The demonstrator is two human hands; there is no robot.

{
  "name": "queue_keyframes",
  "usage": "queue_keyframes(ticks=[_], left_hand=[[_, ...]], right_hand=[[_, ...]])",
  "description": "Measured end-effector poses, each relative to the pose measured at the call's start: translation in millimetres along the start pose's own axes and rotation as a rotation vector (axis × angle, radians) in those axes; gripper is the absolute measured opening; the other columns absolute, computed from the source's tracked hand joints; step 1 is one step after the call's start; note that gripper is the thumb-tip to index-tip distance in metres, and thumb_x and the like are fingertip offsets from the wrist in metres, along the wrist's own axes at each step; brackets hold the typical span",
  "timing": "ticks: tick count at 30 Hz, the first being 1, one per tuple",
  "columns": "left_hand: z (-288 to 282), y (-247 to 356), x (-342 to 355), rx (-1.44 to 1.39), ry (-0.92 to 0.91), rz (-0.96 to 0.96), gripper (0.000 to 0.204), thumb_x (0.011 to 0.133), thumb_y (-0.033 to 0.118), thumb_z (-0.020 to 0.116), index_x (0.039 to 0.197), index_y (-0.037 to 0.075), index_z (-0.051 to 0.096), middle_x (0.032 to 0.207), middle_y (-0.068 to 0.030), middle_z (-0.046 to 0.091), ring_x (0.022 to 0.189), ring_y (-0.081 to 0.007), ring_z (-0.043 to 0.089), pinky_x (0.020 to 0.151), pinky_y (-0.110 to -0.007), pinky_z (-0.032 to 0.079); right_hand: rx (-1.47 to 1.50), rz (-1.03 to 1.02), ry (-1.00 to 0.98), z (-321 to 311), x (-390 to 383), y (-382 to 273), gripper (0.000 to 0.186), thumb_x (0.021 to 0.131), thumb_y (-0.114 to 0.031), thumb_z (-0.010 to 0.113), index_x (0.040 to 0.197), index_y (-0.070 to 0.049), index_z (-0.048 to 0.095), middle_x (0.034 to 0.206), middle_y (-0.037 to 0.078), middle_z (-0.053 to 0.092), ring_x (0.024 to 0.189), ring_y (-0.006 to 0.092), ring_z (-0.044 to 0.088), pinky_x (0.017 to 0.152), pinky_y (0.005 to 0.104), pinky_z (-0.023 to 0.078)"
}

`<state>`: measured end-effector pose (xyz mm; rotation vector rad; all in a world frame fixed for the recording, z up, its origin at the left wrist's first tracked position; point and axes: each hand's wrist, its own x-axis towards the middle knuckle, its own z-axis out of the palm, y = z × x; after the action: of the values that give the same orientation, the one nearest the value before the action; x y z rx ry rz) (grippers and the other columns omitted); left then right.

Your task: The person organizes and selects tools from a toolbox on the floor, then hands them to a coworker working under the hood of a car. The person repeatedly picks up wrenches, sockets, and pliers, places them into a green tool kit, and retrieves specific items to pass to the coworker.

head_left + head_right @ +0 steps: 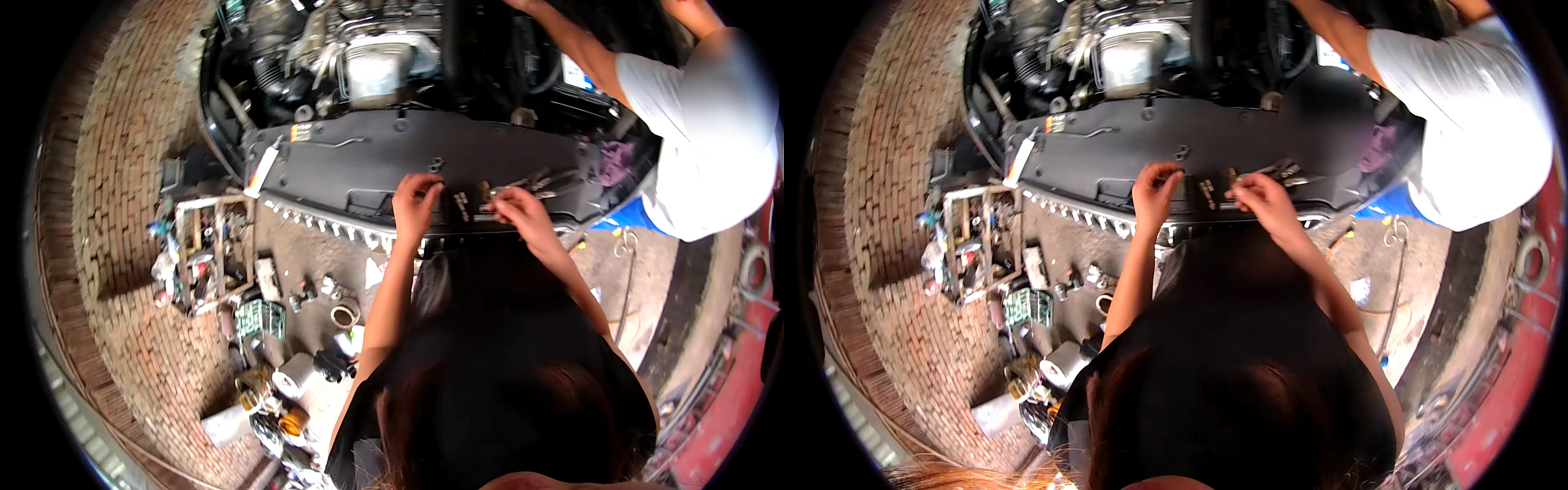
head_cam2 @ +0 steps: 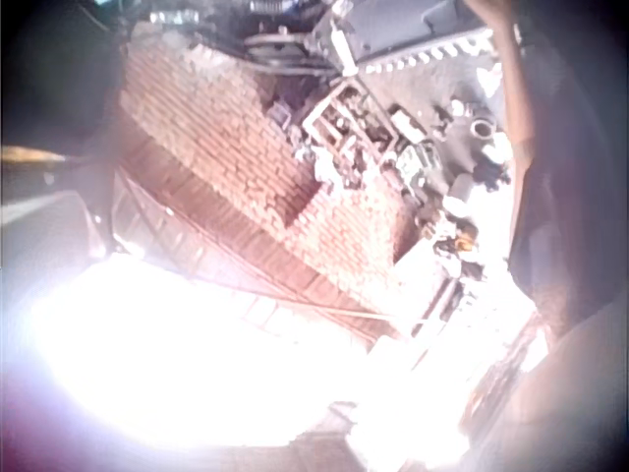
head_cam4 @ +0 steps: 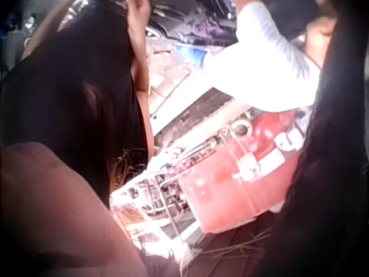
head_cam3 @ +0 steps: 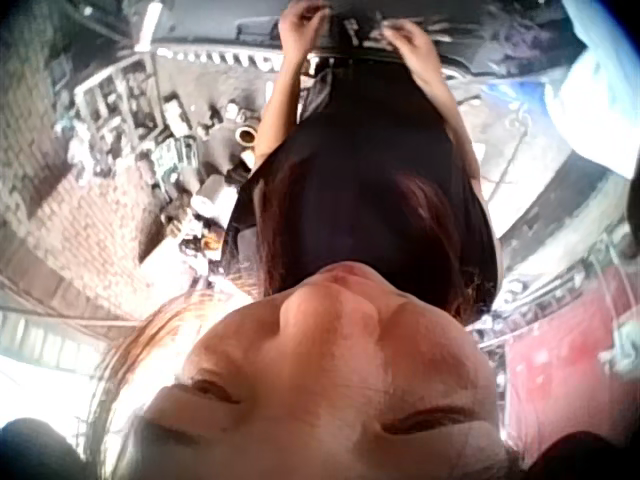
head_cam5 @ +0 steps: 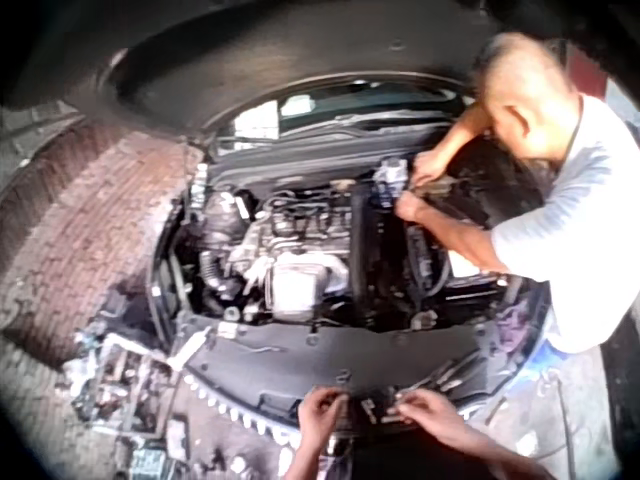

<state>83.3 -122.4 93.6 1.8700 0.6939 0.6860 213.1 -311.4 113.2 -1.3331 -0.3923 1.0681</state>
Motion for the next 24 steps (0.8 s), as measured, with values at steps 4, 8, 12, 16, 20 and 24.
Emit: queue_keyframes(ticks=[4,8,12,16,20,24], left_hand=[[-49.5,-61.7,21.6,0.162,0.3,-0.09,0.01,0.077,0.003,0.067,0.088,0.005,0.067,0.081,-0.0087,0.062,0.067,-0.0183,0.059,0.063,-0.03,0.048],[-104.4,-116.2,31.5,0.42,0.487,-0.147,0.01,0.077,0.005,0.067,0.087,0.005,0.068,0.079,-0.0083,0.064,0.066,-0.0166,0.06,0.064,-0.029,0.049],[-134.7,-143.4,45.6,0.665,0.573,-0.164,0.01,0.073,0.004,0.067,0.083,0.005,0.066,0.082,-0.009,0.064,0.075,-0.0245,0.059,0.072,-0.035,0.048],[-151.1,-162.3,44.9,0.881,0.608,-0.164,0.008,0.075,0.007,0.065,0.083,0.007,0.065,0.086,-0.0099,0.062,0.086,-0.0287,0.057,0.075,-0.038,0.047],[-139.1,-154.3,36.6,0.892,0.62,-0.151,0.01,0.077,0.012,0.065,0.086,0.008,0.066,0.088,-0.0103,0.061,0.088,-0.0293,0.055,0.079,-0.039,0.046],[-135.9,-146.3,29.1,0.889,0.626,-0.155,0.012,0.078,0.013,0.065,0.088,0.008,0.067,0.086,-0.0107,0.062,0.088,-0.0296,0.055,0.079,-0.039,0.046]], right_hand=[[-0.035,0.003,0.054,-10.6,-3.0,7.6,0.014,0.093,-0.016,0.055,0.096,-0.003,0.056,0.092,0.005,0.065,0.076,0.0074,0.053,0.07,0.0222,0.043],[-0.072,0.043,0.066,-15.8,-7.2,9.2,0.012,0.093,-0.016,0.052,0.096,-0.005,0.056,0.095,0.003,0.064,0.077,0.0059,0.052,0.07,0.0194,0.041],[-0.06,0.054,0.1,-20.0,-8.5,11.0,0.011,0.092,-0.014,0.054,0.095,-0.004,0.058,0.091,0.004,0.064,0.077,0.0072,0.053,0.07,0.0216,0.042],[-0.068,0.054,0.092,-16.1,-5.9,8.8,0.011,0.092,-0.014,0.054,0.095,-0.004,0.057,0.091,0.004,0.064,0.078,0.007,0.053,0.071,0.0214,0.042],[-0.061,0.048,0.122,-22.8,-6.4,9.3,0.011,0.094,-0.014,0.052,0.097,-0.005,0.057,0.095,0.004,0.064,0.078,0.0061,0.052,0.07,0.0198,0.042],[-0.052,0.043,0.204,-31.8,-10.5,6.4,0.013,0.093,-0.015,0.054,0.097,-0.004,0.057,0.094,0.004,0.064,0.077,0.0065,0.053,0.07,0.0205,0.042]])
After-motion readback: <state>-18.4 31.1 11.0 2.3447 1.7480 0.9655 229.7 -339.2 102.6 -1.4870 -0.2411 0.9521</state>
